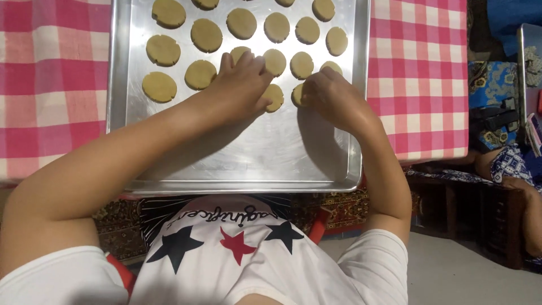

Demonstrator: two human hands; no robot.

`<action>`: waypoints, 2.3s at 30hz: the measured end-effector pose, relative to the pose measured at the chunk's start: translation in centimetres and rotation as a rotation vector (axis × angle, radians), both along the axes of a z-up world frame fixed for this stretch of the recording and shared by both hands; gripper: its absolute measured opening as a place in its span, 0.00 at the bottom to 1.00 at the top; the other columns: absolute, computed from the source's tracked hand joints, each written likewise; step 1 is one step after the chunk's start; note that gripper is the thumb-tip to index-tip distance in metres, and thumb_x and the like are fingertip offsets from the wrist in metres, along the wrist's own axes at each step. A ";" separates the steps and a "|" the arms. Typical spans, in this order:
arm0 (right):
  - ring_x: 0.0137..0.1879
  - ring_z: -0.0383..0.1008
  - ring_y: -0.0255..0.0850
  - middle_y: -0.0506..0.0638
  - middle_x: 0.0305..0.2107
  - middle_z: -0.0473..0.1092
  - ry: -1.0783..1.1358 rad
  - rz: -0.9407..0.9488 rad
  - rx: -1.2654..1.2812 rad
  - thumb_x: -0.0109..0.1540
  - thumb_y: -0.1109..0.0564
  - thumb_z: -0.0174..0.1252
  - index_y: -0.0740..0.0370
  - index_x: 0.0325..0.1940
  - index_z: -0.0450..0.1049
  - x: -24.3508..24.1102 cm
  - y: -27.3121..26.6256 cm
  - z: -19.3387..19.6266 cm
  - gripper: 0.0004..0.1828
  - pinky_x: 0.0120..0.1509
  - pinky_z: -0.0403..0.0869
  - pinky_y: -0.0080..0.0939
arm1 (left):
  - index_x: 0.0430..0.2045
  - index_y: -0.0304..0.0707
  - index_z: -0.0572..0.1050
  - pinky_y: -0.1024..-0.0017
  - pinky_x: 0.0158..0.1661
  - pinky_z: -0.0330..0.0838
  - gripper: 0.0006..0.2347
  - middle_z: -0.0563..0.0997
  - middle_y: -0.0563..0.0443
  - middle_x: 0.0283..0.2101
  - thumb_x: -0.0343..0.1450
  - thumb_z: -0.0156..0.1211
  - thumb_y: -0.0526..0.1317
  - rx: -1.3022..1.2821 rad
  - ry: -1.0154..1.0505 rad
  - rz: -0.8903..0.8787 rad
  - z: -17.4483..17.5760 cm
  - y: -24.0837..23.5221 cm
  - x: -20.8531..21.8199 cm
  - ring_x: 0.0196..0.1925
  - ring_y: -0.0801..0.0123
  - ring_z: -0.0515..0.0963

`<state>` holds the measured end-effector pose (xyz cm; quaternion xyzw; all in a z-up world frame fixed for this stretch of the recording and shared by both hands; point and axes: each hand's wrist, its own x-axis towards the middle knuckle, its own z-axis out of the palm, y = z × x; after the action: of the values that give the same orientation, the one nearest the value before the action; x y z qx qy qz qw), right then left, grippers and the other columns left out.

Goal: Arranging small portions of cookie dough into organized rows on a metal baking sheet.

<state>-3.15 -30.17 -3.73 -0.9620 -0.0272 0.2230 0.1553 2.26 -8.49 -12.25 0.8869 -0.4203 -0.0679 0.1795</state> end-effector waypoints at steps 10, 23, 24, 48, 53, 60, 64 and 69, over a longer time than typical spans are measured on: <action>0.48 0.72 0.46 0.55 0.43 0.70 -0.081 0.007 0.336 0.67 0.57 0.61 0.59 0.49 0.63 -0.5 -2.8 -2.7 0.13 0.45 0.74 0.43 | 0.37 0.35 0.72 0.44 0.54 0.56 0.09 0.70 0.43 0.44 0.71 0.57 0.42 0.063 0.137 0.103 0.2 -2.1 -0.5 0.54 0.47 0.64; 0.47 0.78 0.41 0.51 0.42 0.77 -0.018 0.133 0.317 0.63 0.65 0.62 0.62 0.49 0.74 -7.0 -7.3 0.4 0.11 0.47 0.78 0.38 | 0.49 0.40 0.73 0.60 0.39 0.69 0.18 0.82 0.44 0.46 0.67 0.65 0.43 -0.190 0.550 0.001 4.1 -3.2 -1.4 0.45 0.54 0.80; 0.45 0.79 0.42 0.50 0.41 0.78 0.048 0.122 0.267 0.62 0.63 0.62 0.61 0.50 0.75 -7.2 -7.3 0.4 0.11 0.45 0.77 0.39 | 0.46 0.39 0.75 0.63 0.37 0.72 0.16 0.83 0.47 0.44 0.65 0.65 0.41 -0.188 0.615 -0.004 4.7 -3.1 -1.7 0.42 0.59 0.81; 0.42 0.81 0.57 0.63 0.40 0.76 -0.029 0.244 0.185 0.58 0.71 0.62 0.67 0.47 0.80 -9.1 -3.1 0.4 0.14 0.42 0.79 0.48 | 0.36 0.29 0.82 0.59 0.42 0.80 0.09 0.85 0.37 0.33 0.65 0.68 0.33 -0.076 0.700 -0.152 4.1 -3.0 -5.3 0.38 0.49 0.87; 0.41 0.81 0.56 0.63 0.40 0.76 -0.057 0.247 0.174 0.59 0.69 0.62 0.69 0.47 0.80 -9.5 -3.4 -0.3 0.13 0.40 0.79 0.46 | 0.34 0.27 0.82 0.59 0.40 0.81 0.08 0.83 0.38 0.32 0.64 0.67 0.30 -0.101 0.592 -0.172 4.7 -2.9 -5.7 0.36 0.52 0.86; 0.39 0.82 0.53 0.62 0.39 0.76 -0.053 0.248 0.142 0.59 0.67 0.62 0.68 0.47 0.80 -9.4 -3.3 -0.2 0.11 0.38 0.79 0.42 | 0.34 0.25 0.81 0.60 0.38 0.82 0.08 0.81 0.38 0.30 0.64 0.68 0.30 -0.122 0.548 -0.161 3.1 -3.1 -6.0 0.34 0.53 0.86; 0.40 0.82 0.56 0.65 0.39 0.76 -0.025 0.224 0.127 0.58 0.68 0.63 0.70 0.48 0.79 -9.2 -2.5 0.7 0.14 0.40 0.80 0.44 | 0.32 0.25 0.80 0.61 0.36 0.82 0.06 0.80 0.38 0.29 0.65 0.68 0.31 -0.111 0.547 -0.149 2.9 -3.0 -6.1 0.33 0.52 0.86; 0.39 0.82 0.55 0.64 0.38 0.76 0.004 0.209 0.107 0.57 0.70 0.63 0.70 0.48 0.79 -9.3 -2.9 0.2 0.14 0.39 0.80 0.43 | 0.32 0.25 0.80 0.60 0.36 0.82 0.06 0.80 0.37 0.29 0.66 0.67 0.31 -0.078 0.584 -0.126 3.5 -2.4 -6.1 0.33 0.51 0.86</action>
<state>-12.48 -33.03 -3.55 -0.9439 -0.1387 0.2379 0.1822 -3.81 -10.91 -8.76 0.7945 -0.4075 -0.3149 0.3219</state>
